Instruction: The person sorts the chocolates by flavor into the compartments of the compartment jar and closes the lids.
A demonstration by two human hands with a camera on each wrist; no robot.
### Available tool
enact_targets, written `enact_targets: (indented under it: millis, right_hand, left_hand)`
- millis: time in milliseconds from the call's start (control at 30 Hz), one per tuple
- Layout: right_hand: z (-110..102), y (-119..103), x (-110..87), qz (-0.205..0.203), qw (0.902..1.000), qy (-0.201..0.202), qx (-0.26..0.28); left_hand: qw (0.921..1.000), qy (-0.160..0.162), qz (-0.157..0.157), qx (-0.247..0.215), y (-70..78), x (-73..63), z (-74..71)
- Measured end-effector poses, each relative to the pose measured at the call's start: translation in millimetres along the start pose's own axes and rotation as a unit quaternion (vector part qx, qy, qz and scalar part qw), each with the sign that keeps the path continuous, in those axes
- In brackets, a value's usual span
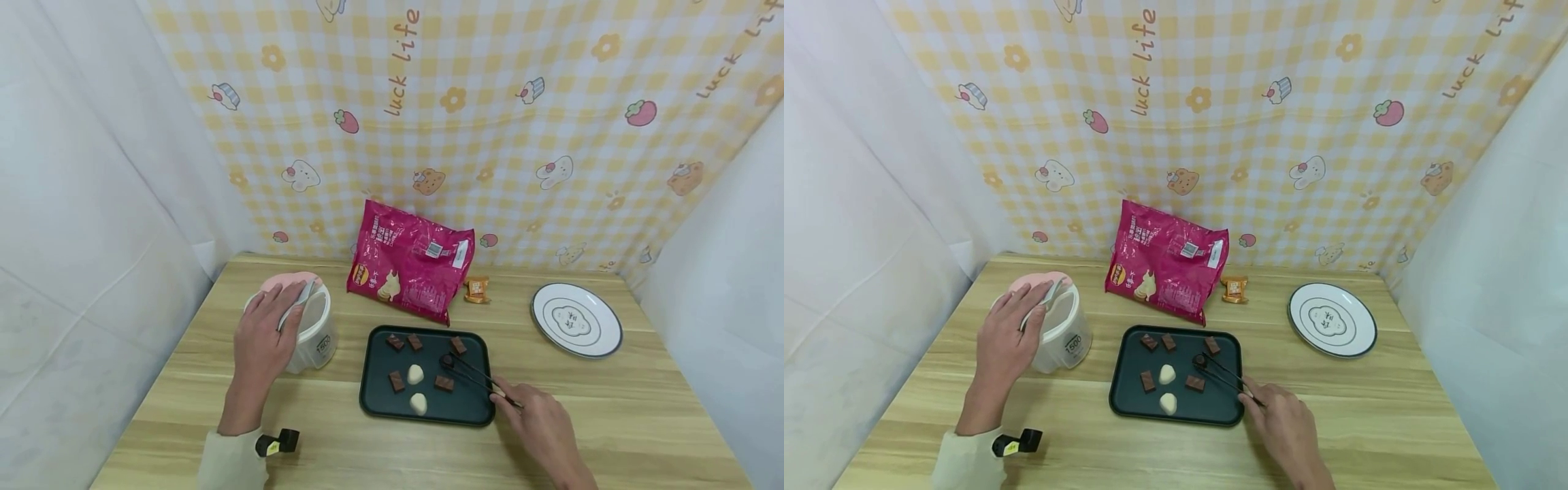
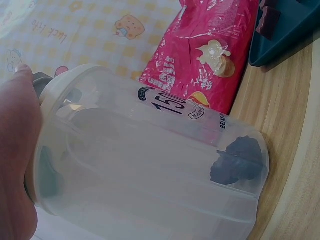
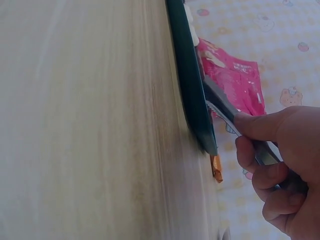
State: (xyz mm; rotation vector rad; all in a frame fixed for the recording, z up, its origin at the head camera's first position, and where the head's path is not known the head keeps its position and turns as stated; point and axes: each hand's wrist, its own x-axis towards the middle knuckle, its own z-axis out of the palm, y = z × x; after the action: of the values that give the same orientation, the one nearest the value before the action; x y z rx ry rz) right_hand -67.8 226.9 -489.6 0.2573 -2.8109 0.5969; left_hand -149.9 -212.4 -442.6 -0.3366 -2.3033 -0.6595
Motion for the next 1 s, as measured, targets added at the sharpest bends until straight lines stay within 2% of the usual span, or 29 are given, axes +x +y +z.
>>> enact_targets:
  millis: [300, 1000]
  right_hand:
    - [0.7, 0.7, -0.5, -0.004, 1.0000, 0.001, 0.001]
    - [0.8, 1.5, -1.5, -0.017, 0.9997, 0.016, -0.002]
  left_hand:
    - [1.0000, 0.006, 0.003, -0.002, 1.0, 1.2, -0.3]
    - [1.0000, -0.004, -0.004, 0.003, 1.9, 0.4, -1.8]
